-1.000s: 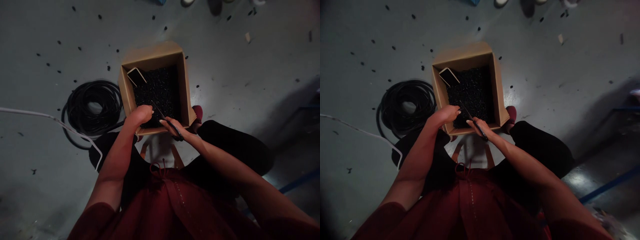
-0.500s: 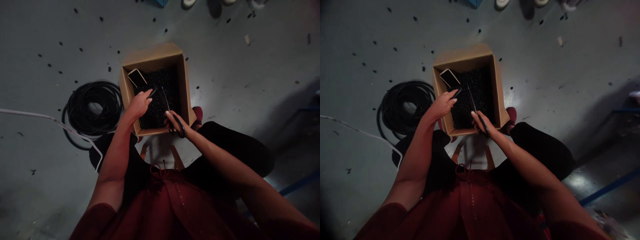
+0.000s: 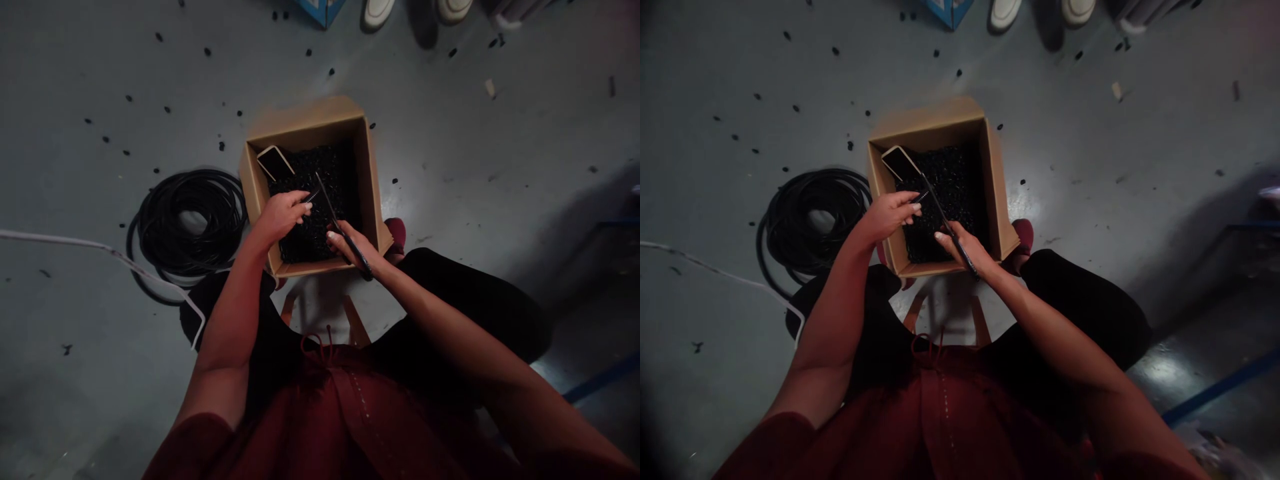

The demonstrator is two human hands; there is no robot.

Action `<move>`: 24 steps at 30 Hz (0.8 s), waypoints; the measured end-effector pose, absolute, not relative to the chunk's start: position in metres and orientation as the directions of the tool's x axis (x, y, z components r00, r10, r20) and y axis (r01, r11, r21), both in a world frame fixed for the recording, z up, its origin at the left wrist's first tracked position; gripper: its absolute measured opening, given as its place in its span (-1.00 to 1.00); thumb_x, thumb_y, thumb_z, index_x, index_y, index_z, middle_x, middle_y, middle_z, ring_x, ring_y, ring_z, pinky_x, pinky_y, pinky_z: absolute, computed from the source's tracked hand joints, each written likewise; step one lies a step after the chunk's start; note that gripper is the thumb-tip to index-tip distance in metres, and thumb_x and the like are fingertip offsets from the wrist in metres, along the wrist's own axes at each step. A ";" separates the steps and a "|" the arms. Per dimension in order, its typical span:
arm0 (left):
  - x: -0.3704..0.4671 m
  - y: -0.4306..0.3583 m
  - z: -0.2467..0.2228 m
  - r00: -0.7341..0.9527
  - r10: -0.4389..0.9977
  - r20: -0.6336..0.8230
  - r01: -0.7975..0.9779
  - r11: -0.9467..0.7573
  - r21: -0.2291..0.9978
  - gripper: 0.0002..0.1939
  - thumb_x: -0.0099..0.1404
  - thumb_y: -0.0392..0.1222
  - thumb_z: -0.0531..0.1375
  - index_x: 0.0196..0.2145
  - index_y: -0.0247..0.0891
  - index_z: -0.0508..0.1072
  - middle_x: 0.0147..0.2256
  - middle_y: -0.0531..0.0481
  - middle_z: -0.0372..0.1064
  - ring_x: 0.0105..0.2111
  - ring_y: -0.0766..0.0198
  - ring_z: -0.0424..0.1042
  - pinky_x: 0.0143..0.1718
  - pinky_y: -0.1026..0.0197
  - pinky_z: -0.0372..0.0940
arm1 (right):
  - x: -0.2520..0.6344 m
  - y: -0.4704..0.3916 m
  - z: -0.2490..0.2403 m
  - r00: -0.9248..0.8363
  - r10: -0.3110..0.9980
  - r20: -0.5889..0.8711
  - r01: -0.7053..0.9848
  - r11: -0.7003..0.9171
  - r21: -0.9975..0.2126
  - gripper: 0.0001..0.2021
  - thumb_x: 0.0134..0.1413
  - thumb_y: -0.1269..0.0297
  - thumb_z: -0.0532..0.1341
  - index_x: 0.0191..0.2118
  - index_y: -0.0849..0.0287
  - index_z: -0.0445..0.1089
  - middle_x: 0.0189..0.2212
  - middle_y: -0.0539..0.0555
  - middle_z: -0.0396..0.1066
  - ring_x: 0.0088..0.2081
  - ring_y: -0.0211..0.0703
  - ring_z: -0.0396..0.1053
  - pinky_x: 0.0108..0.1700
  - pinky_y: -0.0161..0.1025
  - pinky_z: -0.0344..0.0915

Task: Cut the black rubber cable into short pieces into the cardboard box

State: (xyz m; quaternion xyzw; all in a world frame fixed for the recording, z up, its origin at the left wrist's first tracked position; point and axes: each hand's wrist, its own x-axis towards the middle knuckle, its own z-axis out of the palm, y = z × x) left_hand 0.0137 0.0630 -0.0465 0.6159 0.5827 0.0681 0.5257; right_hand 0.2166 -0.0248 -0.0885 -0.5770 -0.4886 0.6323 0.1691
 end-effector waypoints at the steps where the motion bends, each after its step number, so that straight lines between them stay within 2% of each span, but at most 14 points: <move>1: 0.014 0.063 -0.045 0.327 0.781 -0.533 0.648 0.225 0.728 -0.59 0.33 -0.19 0.09 0.06 -0.43 0.49 -0.26 -0.12 0.54 -0.43 0.34 0.41 -0.25 0.23 0.35 | 0.217 -0.025 -0.089 -0.283 0.777 -0.562 0.359 -0.457 -0.814 -0.47 0.23 -0.11 0.13 0.15 0.15 0.29 -0.16 0.16 0.49 -0.21 -0.05 0.45 -0.17 -0.11 0.40; 10: 0.012 0.063 -0.045 0.403 0.743 -0.534 0.661 0.167 0.732 -0.59 0.32 -0.20 0.05 0.01 -0.41 0.51 -0.28 -0.08 0.52 -0.45 0.36 0.38 -0.29 0.25 0.32 | 0.222 -0.022 -0.083 -0.368 0.759 -0.538 0.374 -0.409 -0.833 -0.40 0.23 -0.14 0.13 0.20 0.21 0.25 -0.01 0.26 0.45 -0.01 0.10 0.43 0.04 0.05 0.36; 14: 0.011 0.064 -0.046 0.422 0.744 -0.518 0.666 0.133 0.734 -0.63 0.32 -0.20 0.04 -0.06 -0.41 0.52 -0.31 -0.06 0.50 -0.46 0.37 0.36 -0.30 0.25 0.31 | 0.225 -0.018 -0.073 -0.409 0.732 -0.545 0.391 -0.399 -0.830 -0.40 0.23 -0.12 0.13 0.20 0.21 0.24 0.01 0.28 0.43 0.00 0.11 0.43 0.04 0.06 0.36; 19: 0.012 0.063 -0.044 0.457 0.711 -0.534 0.685 0.101 0.721 -0.66 0.33 -0.18 0.05 -0.12 -0.40 0.53 -0.36 -0.04 0.48 -0.48 0.36 0.34 -0.31 0.25 0.29 | 0.223 -0.019 -0.070 -0.403 0.729 -0.553 0.405 -0.400 -0.822 -0.43 0.23 -0.14 0.12 0.16 0.22 0.25 -0.08 0.24 0.44 -0.09 0.04 0.44 -0.06 -0.04 0.38; 24: 0.013 0.063 -0.043 0.482 0.682 -0.550 0.695 0.084 0.714 -0.73 0.32 -0.21 0.04 -0.25 -0.36 0.52 -0.41 0.00 0.44 -0.49 0.37 0.32 -0.36 0.29 0.25 | 0.220 -0.025 -0.076 -0.352 0.741 -0.572 0.395 -0.436 -0.809 -0.53 0.25 -0.15 0.08 0.01 0.17 0.29 -0.29 0.09 0.42 -0.32 -0.12 0.38 -0.25 -0.18 0.33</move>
